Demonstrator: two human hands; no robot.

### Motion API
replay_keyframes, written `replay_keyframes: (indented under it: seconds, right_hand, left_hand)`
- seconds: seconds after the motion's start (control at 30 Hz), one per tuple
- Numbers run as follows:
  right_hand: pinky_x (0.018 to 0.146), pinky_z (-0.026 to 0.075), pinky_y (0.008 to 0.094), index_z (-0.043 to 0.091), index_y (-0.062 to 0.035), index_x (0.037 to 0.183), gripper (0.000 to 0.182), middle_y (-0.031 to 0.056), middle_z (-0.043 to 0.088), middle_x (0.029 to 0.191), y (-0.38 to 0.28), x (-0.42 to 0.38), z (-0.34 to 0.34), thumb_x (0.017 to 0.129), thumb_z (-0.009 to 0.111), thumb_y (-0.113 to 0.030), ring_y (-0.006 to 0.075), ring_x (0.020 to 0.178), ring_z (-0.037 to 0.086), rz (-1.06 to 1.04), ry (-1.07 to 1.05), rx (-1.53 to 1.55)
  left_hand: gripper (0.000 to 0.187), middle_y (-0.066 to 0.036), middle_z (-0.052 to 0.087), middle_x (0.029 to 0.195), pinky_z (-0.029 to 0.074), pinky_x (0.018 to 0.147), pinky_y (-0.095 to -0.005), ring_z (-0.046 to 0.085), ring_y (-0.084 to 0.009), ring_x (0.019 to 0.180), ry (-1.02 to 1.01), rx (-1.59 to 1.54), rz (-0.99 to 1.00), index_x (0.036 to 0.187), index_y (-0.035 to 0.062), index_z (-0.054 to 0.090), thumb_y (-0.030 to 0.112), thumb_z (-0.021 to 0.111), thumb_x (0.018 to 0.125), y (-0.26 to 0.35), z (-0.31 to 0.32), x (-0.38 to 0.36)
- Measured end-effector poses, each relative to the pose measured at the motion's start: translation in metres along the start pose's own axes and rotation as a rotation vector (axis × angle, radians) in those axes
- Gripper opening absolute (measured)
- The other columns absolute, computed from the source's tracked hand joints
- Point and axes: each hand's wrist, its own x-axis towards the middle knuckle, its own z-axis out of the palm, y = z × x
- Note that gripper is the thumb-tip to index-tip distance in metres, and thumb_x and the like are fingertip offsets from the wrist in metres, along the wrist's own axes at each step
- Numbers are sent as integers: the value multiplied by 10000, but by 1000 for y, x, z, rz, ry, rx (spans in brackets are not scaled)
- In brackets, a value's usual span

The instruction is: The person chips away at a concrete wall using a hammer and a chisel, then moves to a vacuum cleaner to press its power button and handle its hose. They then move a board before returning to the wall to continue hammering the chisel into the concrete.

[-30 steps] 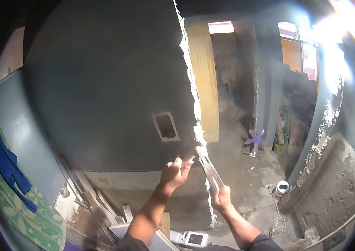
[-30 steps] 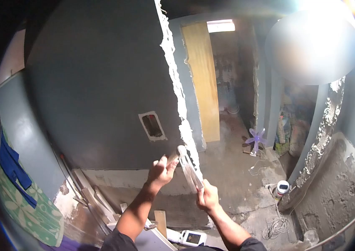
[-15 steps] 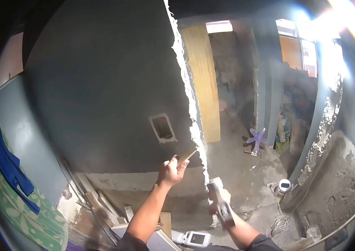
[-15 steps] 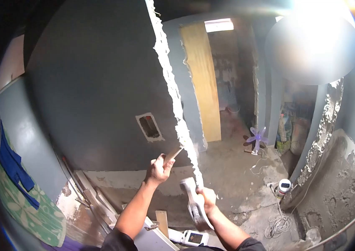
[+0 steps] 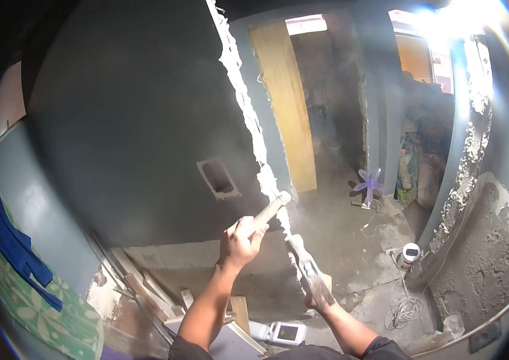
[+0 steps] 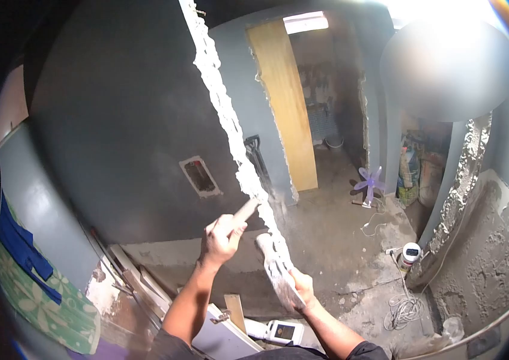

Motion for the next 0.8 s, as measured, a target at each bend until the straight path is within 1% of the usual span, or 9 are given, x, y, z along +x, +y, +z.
replay_keyframes:
  seconds: [0.1,0.13,0.23,0.3,0.37,0.43,0.57,0.73,0.8]
  right_hand:
    - [622,504,285,628,19,1003,246,116,672,803,2,16,-12,812,674,-129,190,703,664,-276,134,-9]
    - [638,494,291,637,21,973,192,118,646,772,-10,11,5,847,597,-118,220,692,644,109,251,664]
    - [640,467,382,642,-25,893,336,79,590,703,16,11,1,968,476,-308,301,676,592,-40,91,120]
    - [574,401,282,464,-17,867,641,38,456,745,-12,19,-10,984,398,-643,140,653,444,-88,121,306]
    - [563,395,306,438,-38,794,575,42,443,729,-22,44,-4,1013,423,-569,153,635,426,-310,174,671]
    - [486,347,354,459,-69,782,366,27,420,638,-22,60,-9,1033,486,-332,169,549,399,-319,157,199]
    - [420,318,280,458,-87,760,469,-40,424,563,2,80,11,1063,401,-441,86,453,398,144,177,287]
    - [417,356,270,481,-19,1051,673,14,440,567,-3,74,3,958,411,-682,108,455,409,-264,287,444]
    - [430,341,297,526,-35,832,593,7,446,541,9,87,6,1014,405,-587,118,453,422,-167,179,239]
  left_hand:
    - [232,-181,579,666,474,538,-410,606,-348,581,-43,25,-31,851,4,599,205,690,922,-6,-4,6]
    - [277,-167,548,622,451,511,-404,579,-339,541,-7,4,20,790,7,570,217,666,943,-9,-1,9]
    - [265,-149,616,611,493,513,-409,652,-350,579,-79,37,-80,809,40,601,262,666,937,-18,-1,12]
    - [318,-167,600,594,481,497,-408,643,-362,562,-65,29,-61,790,20,577,284,660,948,-19,2,10]
    - [343,-181,607,607,477,489,-405,645,-370,570,-52,-4,-83,794,7,566,297,657,953,-19,4,10]
    - [362,-196,613,621,481,493,-416,648,-383,583,-68,2,-109,794,-2,557,307,656,953,-23,6,8]
    - [480,-225,563,612,480,525,-431,629,-434,608,-105,50,-267,787,-10,529,428,615,965,-24,10,10]
    - [402,-210,558,591,461,481,-422,626,-408,562,9,-62,-105,758,3,524,328,656,955,-24,16,9]
    - [361,-200,567,591,460,472,-416,623,-406,549,-6,-41,-116,751,8,524,273,670,948,-23,18,6]
